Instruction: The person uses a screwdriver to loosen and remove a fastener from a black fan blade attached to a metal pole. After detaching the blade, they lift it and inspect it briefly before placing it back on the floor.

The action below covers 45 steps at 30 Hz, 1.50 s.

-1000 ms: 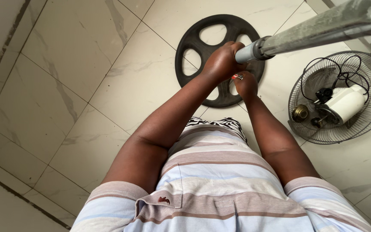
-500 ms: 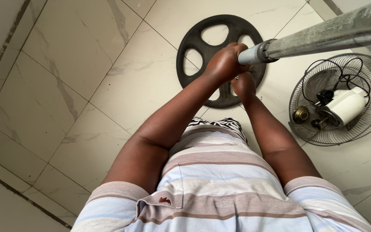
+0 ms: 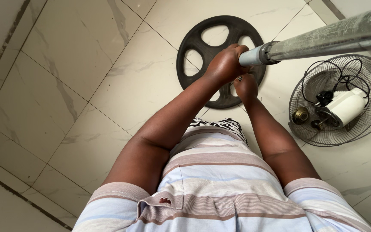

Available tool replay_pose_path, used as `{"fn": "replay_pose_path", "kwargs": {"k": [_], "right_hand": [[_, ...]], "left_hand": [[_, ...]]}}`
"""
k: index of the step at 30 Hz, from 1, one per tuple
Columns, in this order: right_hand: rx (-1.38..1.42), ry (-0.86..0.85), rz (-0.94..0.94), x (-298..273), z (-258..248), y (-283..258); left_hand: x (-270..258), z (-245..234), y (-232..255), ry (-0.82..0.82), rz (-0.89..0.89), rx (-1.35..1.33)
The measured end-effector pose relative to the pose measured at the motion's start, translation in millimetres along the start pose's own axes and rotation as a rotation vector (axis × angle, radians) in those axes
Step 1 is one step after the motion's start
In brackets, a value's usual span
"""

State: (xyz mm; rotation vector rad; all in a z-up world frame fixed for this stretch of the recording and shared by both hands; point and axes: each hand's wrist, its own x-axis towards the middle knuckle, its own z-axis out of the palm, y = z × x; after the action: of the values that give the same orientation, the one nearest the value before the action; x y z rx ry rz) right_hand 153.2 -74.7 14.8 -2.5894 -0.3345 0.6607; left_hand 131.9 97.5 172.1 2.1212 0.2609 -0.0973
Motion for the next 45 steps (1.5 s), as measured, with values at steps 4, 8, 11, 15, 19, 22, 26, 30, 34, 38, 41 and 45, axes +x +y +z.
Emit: {"fn": "replay_pose_path", "kwargs": {"k": [4,8,11,15,19,22,26,30,34,38,41,45], "right_hand": [[-0.01,-0.029,0.016,0.6,-0.2,-2.9],[-0.129,-0.051,-0.188,-0.6,-1.2,-4.5],[-0.241,-0.109,-0.191,2.3,0.6,-4.9],[-1.109,-0.111,-0.543,13.5,18.4,-1.8],[-1.398,0.134,-0.686,36.5,49.5,9.5],[-1.419,0.131,-0.811,49.8,65.1,15.1],[-0.702,-0.093,-0.887,54.3,47.0,31.1],[-0.002,-0.448,-0.641,41.4,11.6,31.9],[-0.155,-0.072,-0.71,27.0,-9.3,25.9],[0.218,0.13,-0.441,11.9,1.8,17.4],[0.777,-0.025,-0.308,12.9,11.4,8.5],[0.362,-0.202,-0.233,21.1,13.8,-4.2]], "left_hand": [[-0.6,-0.1,0.6,0.01,0.004,-0.002],[0.4,1.1,-0.4,0.016,0.004,0.015],[0.5,1.6,-1.1,0.028,0.012,0.008],[0.8,0.3,0.4,0.024,0.013,0.003],[0.0,-2.2,4.1,0.013,-0.009,-0.003],[-1.0,-5.2,5.3,-0.004,-0.014,-0.005],[0.7,-7.6,5.9,-0.042,-0.015,0.019],[0.2,-8.0,4.1,-0.05,-0.036,-0.004],[1.8,-7.6,3.0,-0.016,-0.002,-0.016],[0.3,-8.2,-0.8,-0.03,0.01,-0.019],[0.5,-6.5,1.7,-0.037,-0.017,0.001],[0.6,-9.1,2.1,-0.033,-0.036,-0.011]]}}
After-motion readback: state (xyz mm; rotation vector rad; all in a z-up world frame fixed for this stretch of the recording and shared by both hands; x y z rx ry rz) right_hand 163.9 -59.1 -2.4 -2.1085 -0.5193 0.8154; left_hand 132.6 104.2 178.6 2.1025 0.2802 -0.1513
